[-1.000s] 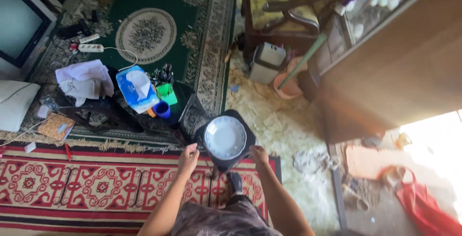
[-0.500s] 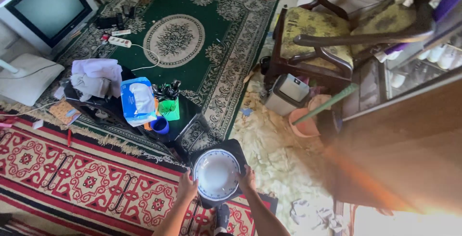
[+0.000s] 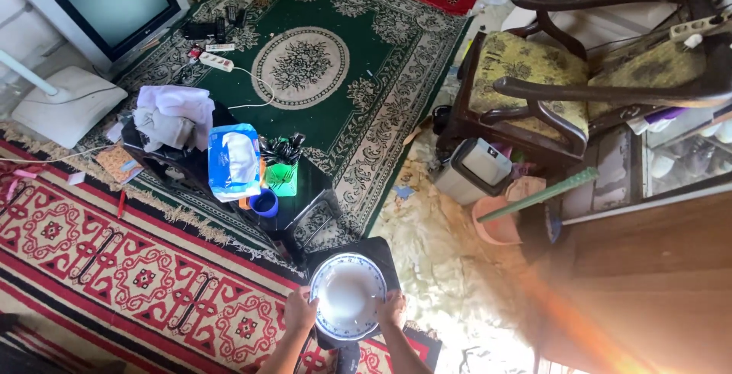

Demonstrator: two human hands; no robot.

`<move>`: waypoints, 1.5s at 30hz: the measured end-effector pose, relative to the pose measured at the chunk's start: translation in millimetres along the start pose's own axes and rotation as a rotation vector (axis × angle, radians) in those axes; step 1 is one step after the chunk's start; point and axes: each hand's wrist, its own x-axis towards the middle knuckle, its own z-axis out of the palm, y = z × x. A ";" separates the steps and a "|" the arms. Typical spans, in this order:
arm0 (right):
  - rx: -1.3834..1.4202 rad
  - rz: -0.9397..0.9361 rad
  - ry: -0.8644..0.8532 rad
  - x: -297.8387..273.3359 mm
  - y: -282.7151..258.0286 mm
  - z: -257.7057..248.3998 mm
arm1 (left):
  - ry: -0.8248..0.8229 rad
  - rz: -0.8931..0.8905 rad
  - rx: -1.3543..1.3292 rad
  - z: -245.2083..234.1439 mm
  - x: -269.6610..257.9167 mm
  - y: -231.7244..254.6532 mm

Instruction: Setting a dining table with plates, bowls, and napkins.

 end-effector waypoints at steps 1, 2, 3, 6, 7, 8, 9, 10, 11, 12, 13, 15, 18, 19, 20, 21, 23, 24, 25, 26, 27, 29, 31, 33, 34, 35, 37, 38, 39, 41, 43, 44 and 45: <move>-0.002 -0.003 -0.001 14.5 27.4 24.9 | 0.002 -0.002 -0.002 2.7 -0.6 -2.0; 0.083 -0.020 0.002 29.8 53.6 49.8 | 0.023 -0.024 -0.016 4.9 0.2 -3.5; 0.167 -0.038 0.005 45.2 79.7 74.6 | 0.044 -0.046 -0.030 7.1 1.1 -5.0; 0.090 0.053 -0.071 27.7 58.1 40.5 | -0.037 -0.185 0.004 5.5 1.7 -7.8; 0.086 0.053 -0.071 21.1 47.5 25.1 | -0.038 -0.188 0.002 6.9 3.1 -8.6; 0.105 0.065 -0.131 11.6 37.8 9.8 | -0.048 -0.163 0.036 6.9 1.1 -11.1; 0.123 0.077 -0.191 1.5 27.6 -5.5 | -0.059 -0.138 0.069 6.1 -1.0 -13.7; 0.119 0.071 -0.196 -4.8 21.9 -14.3 | -0.054 -0.144 0.066 -0.4 -4.7 -9.5; 0.109 0.053 -0.183 -12.1 15.9 -23.5 | -0.063 -0.126 0.033 -7.9 -8.9 -5.3; 0.101 0.028 -0.170 -16.5 7.3 -32.4 | -0.066 -0.107 -0.004 -15.5 -10.8 0.1; 0.098 0.014 -0.175 -17.4 7.6 -35.4 | -0.054 -0.112 -0.010 -18.2 -14.6 -0.6; 0.217 -0.044 -0.173 -16.4 4.7 -40.1 | 0.017 -0.048 -0.116 -24.7 -21.0 -1.9; 0.163 -0.094 -0.176 -30.4 -32.9 -57.8 | 0.003 -0.218 -0.199 -69.6 -35.4 22.0; 0.162 -0.114 -0.182 -26.5 -43.6 -52.1 | 0.022 -0.222 -0.209 -78.6 -34.4 20.1; 0.164 -0.150 -0.174 -27.1 -50.4 -47.4 | 0.059 -0.194 -0.321 -87.4 -39.6 15.8; 0.166 -0.186 -0.165 -28.7 -57.1 -42.1 | 0.097 -0.164 -0.431 -96.4 -45.3 10.7; 0.119 -0.260 -0.178 -51.8 -98.7 -57.0 | 0.151 -0.183 -0.539 -115.3 -50.4 1.6; 0.079 -0.314 -0.180 -66.2 -120.4 -62.1 | 0.186 -0.191 -0.639 -126.9 -52.5 -5.5; 0.076 -0.333 -0.191 -74.2 -133.4 -55.0 | 0.207 -0.198 -0.645 -143.9 -54.9 -8.3; 0.113 -0.423 -0.146 -84.6 -144.9 -47.2 | 0.233 -0.254 -0.563 -161.3 -60.5 -12.9; 0.153 -0.513 -0.101 -95.9 -156.7 -38.5 | 0.258 -0.311 -0.481 -179.1 -66.0 -18.4; 0.168 -0.529 -0.166 -125.4 -186.2 -23.3 | 0.235 -0.312 -0.532 -232.7 -80.6 -25.4; 0.163 -0.548 -0.239 -164.2 -209.7 -6.3 | 0.216 -0.326 -0.597 -263.4 -93.8 -59.8; 0.196 -0.637 -0.325 -209.4 -242.0 1.8 | 0.384 -0.211 -0.261 -283.3 -101.4 -105.2; 0.182 -0.665 -0.352 -228.6 -251.6 20.6 | 0.413 -0.238 -0.272 -296.4 -105.9 -127.9; 0.165 -0.696 -0.372 -248.2 -260.6 38.4 | 0.469 -0.240 -0.570 -309.3 -111.4 -149.7; 0.134 -0.755 -0.432 -284.3 -280.0 51.3 | 0.572 -0.257 -0.872 -342.0 -135.9 -164.6; 0.198 -0.737 -0.489 -305.2 -289.3 69.1 | 0.637 -0.275 -0.773 -361.4 -144.5 -180.0; 0.260 -0.716 -0.547 -327.1 -297.3 87.8 | 0.697 -0.295 -0.673 -380.2 -153.7 -196.6; 0.242 -0.776 -0.596 -371.8 -305.4 109.7 | 0.753 -0.361 -0.754 -414.8 -191.1 -218.6; 0.221 -0.819 -0.632 -408.1 -313.2 135.4 | 0.789 -0.423 -0.837 -441.3 -216.4 -241.9; 0.150 -0.897 -0.618 -427.7 -316.8 145.4 | 0.842 -0.447 -0.775 -452.6 -231.2 -253.4; 0.080 -0.976 -0.604 -448.2 -320.0 155.2 | 0.892 -0.472 -0.710 -464.2 -246.6 -264.8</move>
